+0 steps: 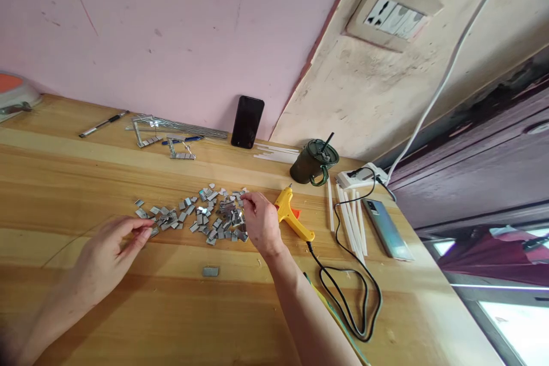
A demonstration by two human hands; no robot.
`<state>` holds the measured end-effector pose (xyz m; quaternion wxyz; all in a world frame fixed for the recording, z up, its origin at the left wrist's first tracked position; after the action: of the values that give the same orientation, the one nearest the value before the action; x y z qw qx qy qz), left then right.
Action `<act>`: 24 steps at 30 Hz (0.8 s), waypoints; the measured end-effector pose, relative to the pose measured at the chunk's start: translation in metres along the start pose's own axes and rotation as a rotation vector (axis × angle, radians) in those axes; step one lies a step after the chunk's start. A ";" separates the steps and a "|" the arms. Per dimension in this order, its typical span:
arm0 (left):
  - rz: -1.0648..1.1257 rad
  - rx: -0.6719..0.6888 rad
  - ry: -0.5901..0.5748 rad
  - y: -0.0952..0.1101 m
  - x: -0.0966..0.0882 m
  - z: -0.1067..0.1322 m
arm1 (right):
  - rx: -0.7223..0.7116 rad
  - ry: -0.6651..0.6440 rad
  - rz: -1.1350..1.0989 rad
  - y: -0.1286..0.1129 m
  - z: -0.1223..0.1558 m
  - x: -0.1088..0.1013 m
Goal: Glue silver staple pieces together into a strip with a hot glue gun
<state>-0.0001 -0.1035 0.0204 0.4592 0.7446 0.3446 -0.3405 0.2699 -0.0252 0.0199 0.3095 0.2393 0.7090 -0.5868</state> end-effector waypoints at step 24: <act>0.537 -0.137 -0.229 0.018 0.060 -0.049 | 0.044 0.029 -0.371 -0.018 0.010 0.016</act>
<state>0.0564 -0.0524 -0.0039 0.6180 0.7331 0.1036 -0.2644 0.2474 -0.0395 0.0194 0.1803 0.1196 0.7323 -0.6457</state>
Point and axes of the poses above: each hand's wrist, its own z-axis away from the middle knuckle, its own x-axis out of the palm, y = z × x, the point moved 7 cm from there along -z, towards the middle knuckle, and after that the axes turned 9 degrees about -y, right-handed, at the moved point
